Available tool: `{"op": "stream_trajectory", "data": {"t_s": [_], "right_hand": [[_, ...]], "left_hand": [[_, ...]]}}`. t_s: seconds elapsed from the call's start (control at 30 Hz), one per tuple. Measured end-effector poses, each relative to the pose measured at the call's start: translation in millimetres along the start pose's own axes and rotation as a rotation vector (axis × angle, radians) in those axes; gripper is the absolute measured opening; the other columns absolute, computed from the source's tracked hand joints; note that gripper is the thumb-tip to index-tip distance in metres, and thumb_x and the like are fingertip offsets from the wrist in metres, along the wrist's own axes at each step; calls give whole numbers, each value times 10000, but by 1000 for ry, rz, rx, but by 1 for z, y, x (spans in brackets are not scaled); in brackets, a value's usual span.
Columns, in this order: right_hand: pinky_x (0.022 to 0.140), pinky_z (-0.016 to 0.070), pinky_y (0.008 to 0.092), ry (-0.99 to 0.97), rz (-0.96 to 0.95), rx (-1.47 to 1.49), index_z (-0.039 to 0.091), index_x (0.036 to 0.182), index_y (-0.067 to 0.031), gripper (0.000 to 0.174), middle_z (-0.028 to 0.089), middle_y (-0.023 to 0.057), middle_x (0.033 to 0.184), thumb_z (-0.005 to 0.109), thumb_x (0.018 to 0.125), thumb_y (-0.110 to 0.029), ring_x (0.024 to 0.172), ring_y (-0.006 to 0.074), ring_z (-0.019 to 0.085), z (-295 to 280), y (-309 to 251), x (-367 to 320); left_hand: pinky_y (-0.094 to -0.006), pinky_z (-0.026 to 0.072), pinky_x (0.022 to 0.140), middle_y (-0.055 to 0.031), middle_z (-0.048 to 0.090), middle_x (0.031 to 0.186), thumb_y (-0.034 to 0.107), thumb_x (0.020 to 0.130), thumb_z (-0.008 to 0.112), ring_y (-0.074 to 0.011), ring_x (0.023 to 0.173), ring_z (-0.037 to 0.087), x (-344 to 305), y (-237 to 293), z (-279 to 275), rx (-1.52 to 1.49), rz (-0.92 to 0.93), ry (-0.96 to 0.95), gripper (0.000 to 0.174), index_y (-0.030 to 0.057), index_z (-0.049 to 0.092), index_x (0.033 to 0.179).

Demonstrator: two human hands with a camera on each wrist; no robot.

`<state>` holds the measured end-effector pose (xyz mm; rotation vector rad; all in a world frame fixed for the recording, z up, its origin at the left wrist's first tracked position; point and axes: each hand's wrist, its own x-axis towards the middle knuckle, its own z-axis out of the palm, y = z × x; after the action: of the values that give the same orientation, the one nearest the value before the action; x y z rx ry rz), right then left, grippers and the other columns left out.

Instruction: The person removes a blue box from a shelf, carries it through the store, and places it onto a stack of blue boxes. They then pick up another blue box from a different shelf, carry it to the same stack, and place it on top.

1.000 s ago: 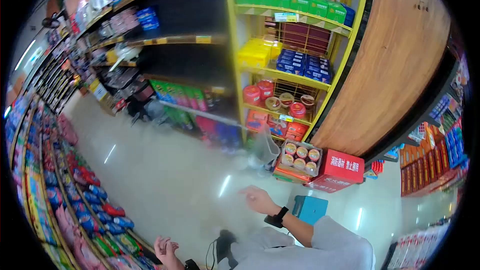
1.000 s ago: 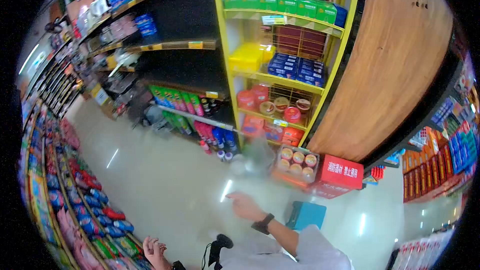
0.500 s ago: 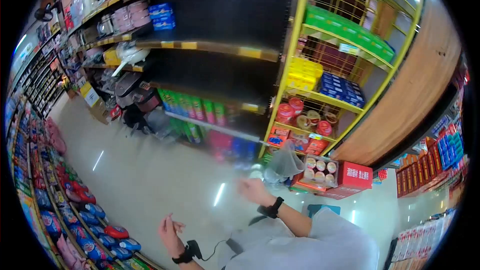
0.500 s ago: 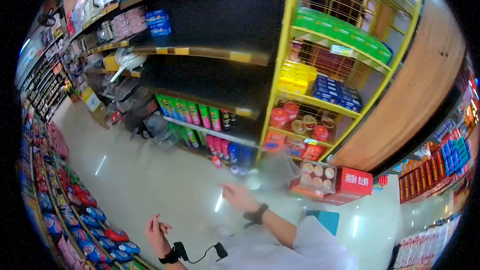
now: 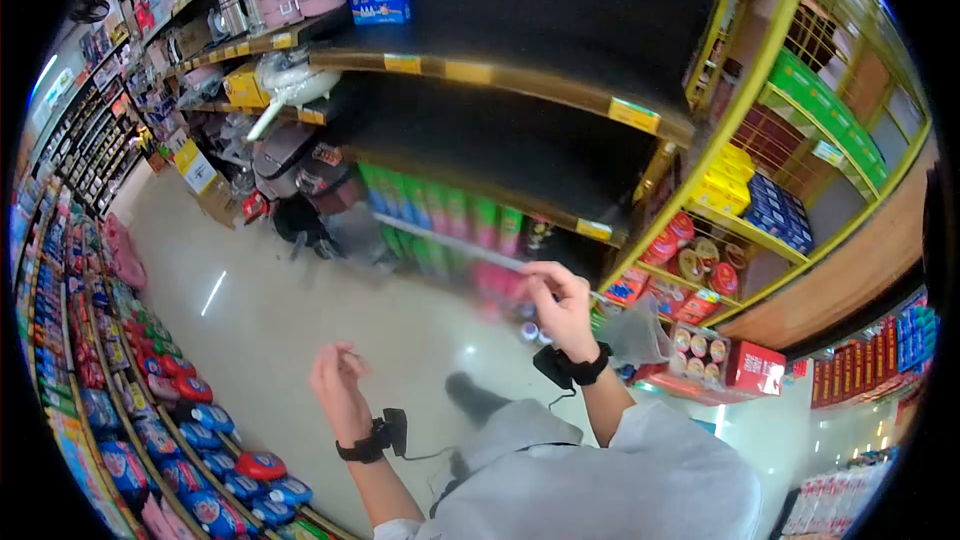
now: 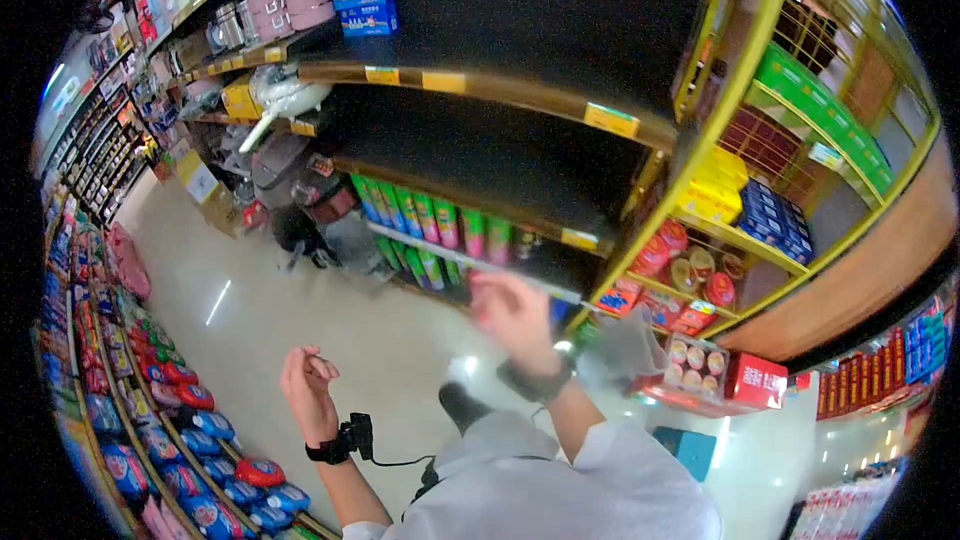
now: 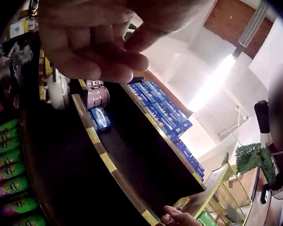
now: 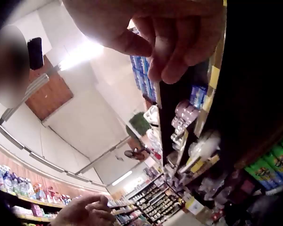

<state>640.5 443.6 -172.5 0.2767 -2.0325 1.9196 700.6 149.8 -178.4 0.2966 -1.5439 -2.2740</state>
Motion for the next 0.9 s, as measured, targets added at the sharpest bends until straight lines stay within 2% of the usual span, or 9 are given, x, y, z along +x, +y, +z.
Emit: {"op": "stream_trajectory", "data": {"t_s": [0.07,0.1,0.2,0.37,0.53,0.63,0.7,0.8,0.9], "right_hand": [[673,500,246,41,-11,120,624,1036,14,139,655,54,778,526,950,-34,725,114,628,12,5,38],[673,496,242,80,76,204,618,1035,22,136,648,50,772,532,954,-44,716,111,621,21,-1,59],[665,484,230,154,96,195,621,1029,16,138,640,44,759,534,963,-69,698,101,609,49,2,132],[603,488,226,257,-230,-140,648,996,-1,132,645,40,715,544,915,-12,647,89,607,85,12,237],[592,494,214,261,-289,-330,655,989,-6,145,652,37,700,578,867,-18,627,72,612,103,-50,311],[563,475,231,239,-401,-542,659,984,-12,141,657,33,699,598,867,-62,627,75,621,115,-70,365],[644,542,337,222,-273,-614,674,984,-59,222,697,128,752,632,832,-214,686,239,698,129,-84,400],[736,553,411,127,-211,-846,681,1012,-87,313,700,145,803,608,820,-324,778,340,682,152,-96,457],[724,550,444,144,-306,-1042,659,1004,-70,336,693,168,839,597,803,-332,811,356,679,179,-91,520]], "left_hand": [[-283,410,611,-37,514,622,220,981,494,-135,603,503,47,2,12,-1,18,-30,265,-10,592,893],[-283,409,604,-35,516,622,218,981,492,-135,605,504,71,5,18,15,21,-54,264,-8,593,891],[-279,417,589,-34,536,651,214,980,488,-127,612,511,150,26,34,67,24,-127,264,-6,598,884],[-254,452,582,-29,563,713,233,978,493,-109,619,536,266,53,84,212,-2,-243,250,7,595,941],[-231,450,549,-18,566,713,257,970,506,-116,616,572,370,97,154,222,13,-488,216,63,578,1029],[-235,460,604,-24,590,824,279,959,522,-122,691,586,447,112,182,110,19,-636,263,76,560,1121],[-243,467,637,-20,598,878,276,954,522,-127,738,594,503,115,202,81,-21,-685,306,76,540,1185],[-281,481,680,-47,617,981,303,937,539,-157,838,608,582,111,231,49,-50,-712,369,72,521,1224],[-330,486,711,-70,613,1055,327,926,549,-184,888,604,659,95,259,8,-119,-688,340,77,538,1156]]}}
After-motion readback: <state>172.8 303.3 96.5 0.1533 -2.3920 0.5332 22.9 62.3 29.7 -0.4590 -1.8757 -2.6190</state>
